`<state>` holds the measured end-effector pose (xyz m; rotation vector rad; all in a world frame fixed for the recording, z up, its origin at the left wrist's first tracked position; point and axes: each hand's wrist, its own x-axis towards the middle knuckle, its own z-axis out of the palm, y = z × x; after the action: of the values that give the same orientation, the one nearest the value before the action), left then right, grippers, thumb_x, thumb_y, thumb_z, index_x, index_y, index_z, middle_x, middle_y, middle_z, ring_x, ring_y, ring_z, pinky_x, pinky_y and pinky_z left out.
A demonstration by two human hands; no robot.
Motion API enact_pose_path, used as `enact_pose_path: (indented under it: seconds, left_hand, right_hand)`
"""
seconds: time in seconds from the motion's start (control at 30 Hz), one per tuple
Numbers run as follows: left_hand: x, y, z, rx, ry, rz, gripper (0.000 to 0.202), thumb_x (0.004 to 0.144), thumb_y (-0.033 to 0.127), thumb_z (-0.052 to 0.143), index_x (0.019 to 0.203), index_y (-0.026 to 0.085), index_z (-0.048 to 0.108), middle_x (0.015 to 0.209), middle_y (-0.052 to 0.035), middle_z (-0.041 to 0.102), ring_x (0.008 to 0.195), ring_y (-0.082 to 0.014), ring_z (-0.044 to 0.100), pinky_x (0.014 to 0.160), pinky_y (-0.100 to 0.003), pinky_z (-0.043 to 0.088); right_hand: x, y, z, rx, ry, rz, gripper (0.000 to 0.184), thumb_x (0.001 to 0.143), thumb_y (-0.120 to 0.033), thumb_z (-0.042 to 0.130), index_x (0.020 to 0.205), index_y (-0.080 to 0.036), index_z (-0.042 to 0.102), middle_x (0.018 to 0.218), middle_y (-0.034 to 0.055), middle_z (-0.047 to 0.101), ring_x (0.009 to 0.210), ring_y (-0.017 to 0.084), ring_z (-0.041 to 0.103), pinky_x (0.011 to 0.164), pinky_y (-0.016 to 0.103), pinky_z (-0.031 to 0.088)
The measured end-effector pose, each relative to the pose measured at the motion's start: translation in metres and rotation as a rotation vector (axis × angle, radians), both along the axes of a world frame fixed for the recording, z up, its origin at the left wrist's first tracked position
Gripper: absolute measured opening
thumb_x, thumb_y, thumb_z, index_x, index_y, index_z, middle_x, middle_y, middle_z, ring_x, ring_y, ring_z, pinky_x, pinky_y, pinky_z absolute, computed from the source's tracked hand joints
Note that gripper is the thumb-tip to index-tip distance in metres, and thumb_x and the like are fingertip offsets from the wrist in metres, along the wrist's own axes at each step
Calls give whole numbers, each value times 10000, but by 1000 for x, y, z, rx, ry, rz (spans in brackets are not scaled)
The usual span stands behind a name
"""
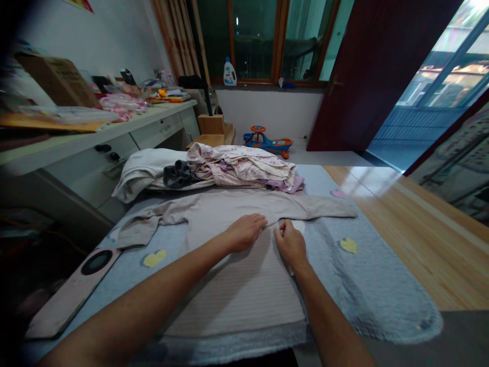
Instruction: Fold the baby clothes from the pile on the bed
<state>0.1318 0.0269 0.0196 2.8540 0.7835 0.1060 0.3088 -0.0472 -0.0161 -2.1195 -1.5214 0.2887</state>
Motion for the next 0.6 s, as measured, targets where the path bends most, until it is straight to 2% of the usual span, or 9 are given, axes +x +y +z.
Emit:
enact_pose_path:
  seconds: [0.07, 0.17, 0.27, 0.4, 0.5, 0.6]
  left_hand:
    - [21, 12, -6, -28, -18, -22, 391, 979, 153, 395, 1346, 147, 530, 1452, -117, 543, 1353, -217, 475, 1135, -358, 364]
    - [36, 27, -20, -68, -32, -49, 369, 1005, 207, 391, 1339, 170, 543, 1407, -98, 586, 1347, -202, 480, 1142, -357, 351]
    - [38, 37, -34, -54, -47, -68, 420, 1038, 306, 350, 1403, 185, 516, 1508, -86, 502, 1411, -215, 410, 1168, -383, 309]
    - [35, 41, -47, -34, -37, -23, 517, 1049, 449, 292, 1492, 225, 438, 1600, -58, 378, 1472, -256, 316, 1178, -446, 278]
    - [35, 38, -52, -1, -37, -2, 559, 1036, 520, 300, 1513, 249, 404, 1611, -46, 358, 1476, -265, 304, 1174, -464, 273]
    - [35, 33, -55, 78, -74, 17, 543, 1028, 506, 352, 1493, 237, 428, 1590, -66, 393, 1451, -274, 340, 1157, -460, 294]
  right_hand:
    - [2, -2, 0, 10, 45, 5, 87, 889, -339, 515, 883, -253, 502, 661, -11, 626, 633, 202, 598, 610, 266, 324]
    - [4, -7, 1, -6, 116, 38, 77, 858, -316, 531, 884, -259, 486, 616, -30, 603, 607, 196, 590, 591, 263, 318]
    - [6, -14, 2, -34, 181, 83, 83, 841, -305, 531, 869, -266, 463, 535, -67, 532, 552, 182, 557, 568, 258, 301]
    - [9, -25, 2, -75, 203, 117, 88, 830, -306, 534, 851, -257, 464, 493, -91, 471, 502, 161, 501, 548, 257, 266]
    - [9, -35, 4, -96, 265, 147, 164, 817, -340, 561, 930, -246, 490, 497, -102, 467, 498, 155, 491, 541, 254, 269]
    - [9, -48, 6, -97, 362, 186, 281, 810, -391, 590, 1025, -230, 507, 564, -89, 522, 528, 152, 513, 550, 250, 316]
